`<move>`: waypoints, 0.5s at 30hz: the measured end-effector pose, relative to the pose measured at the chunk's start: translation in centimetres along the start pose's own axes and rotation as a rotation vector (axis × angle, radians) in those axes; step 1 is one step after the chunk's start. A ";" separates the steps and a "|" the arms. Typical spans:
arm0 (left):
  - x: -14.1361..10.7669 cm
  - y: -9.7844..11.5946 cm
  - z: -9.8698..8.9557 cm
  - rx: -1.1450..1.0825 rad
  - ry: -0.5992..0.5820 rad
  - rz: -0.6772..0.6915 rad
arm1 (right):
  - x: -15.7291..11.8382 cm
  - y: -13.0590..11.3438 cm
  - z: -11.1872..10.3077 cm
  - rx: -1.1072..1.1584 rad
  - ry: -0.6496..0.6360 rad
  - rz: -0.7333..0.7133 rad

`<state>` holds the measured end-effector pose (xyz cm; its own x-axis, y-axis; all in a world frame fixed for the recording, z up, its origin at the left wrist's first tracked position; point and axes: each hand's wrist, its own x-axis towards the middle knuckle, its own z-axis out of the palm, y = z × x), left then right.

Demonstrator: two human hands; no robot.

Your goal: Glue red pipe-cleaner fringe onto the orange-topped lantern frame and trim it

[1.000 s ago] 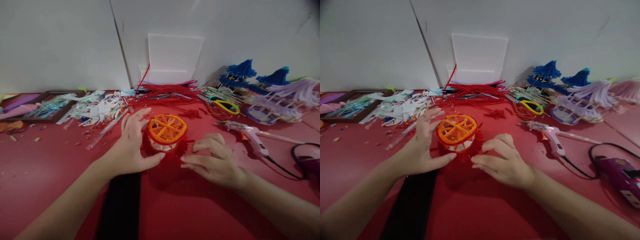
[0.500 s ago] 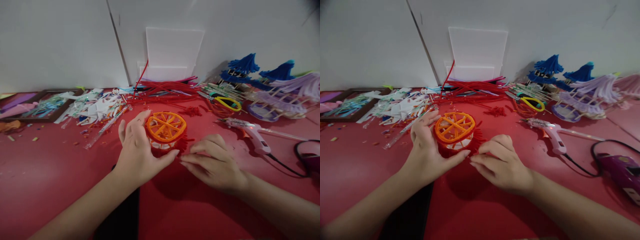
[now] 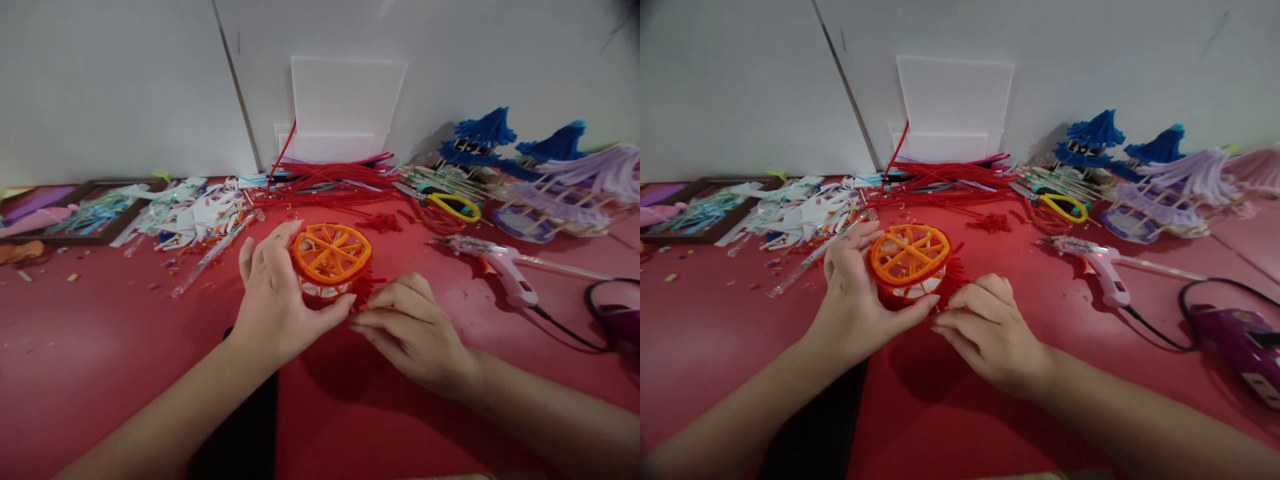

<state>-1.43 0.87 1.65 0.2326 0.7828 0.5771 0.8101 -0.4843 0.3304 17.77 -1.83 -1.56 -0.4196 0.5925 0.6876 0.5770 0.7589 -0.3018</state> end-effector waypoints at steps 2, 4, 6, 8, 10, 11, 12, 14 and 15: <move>0.0 -0.1 0.0 -0.009 -0.001 0.002 | 0.0 0.1 -0.2 -0.044 0.020 -0.043; 0.1 -0.2 0.0 -0.026 -0.010 -0.001 | 0.2 0.2 -0.4 -0.090 0.042 -0.093; 0.1 -0.3 0.0 -0.041 -0.025 -0.006 | 0.4 0.2 -0.6 -0.126 0.059 -0.138; 0.1 -0.3 -0.1 -0.049 -0.039 -0.008 | 0.6 0.1 -0.7 -0.165 0.070 -0.181; 0.2 -0.3 -0.1 -0.046 -0.048 -0.004 | 0.7 -0.1 -0.8 -0.196 0.075 -0.201; 0.2 -0.3 -0.1 -0.044 -0.047 -0.002 | 0.8 -0.1 -0.8 -0.209 0.080 -0.204; 0.2 -0.3 -0.2 -0.041 -0.047 -0.001 | 0.8 -0.2 -0.9 -0.220 0.079 -0.199; 0.2 -0.3 -0.2 -0.041 -0.044 0.002 | 0.7 -0.2 -0.9 -0.233 0.071 -0.197; 0.2 -0.3 -0.2 -0.045 -0.044 0.002 | 0.7 -0.2 -1.0 -0.233 0.060 -0.205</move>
<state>-1.74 1.11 1.79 0.2583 0.7981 0.5444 0.7850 -0.5018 0.3631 18.06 -1.82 -0.42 -0.5056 0.4115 0.7583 0.6327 0.7744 0.0016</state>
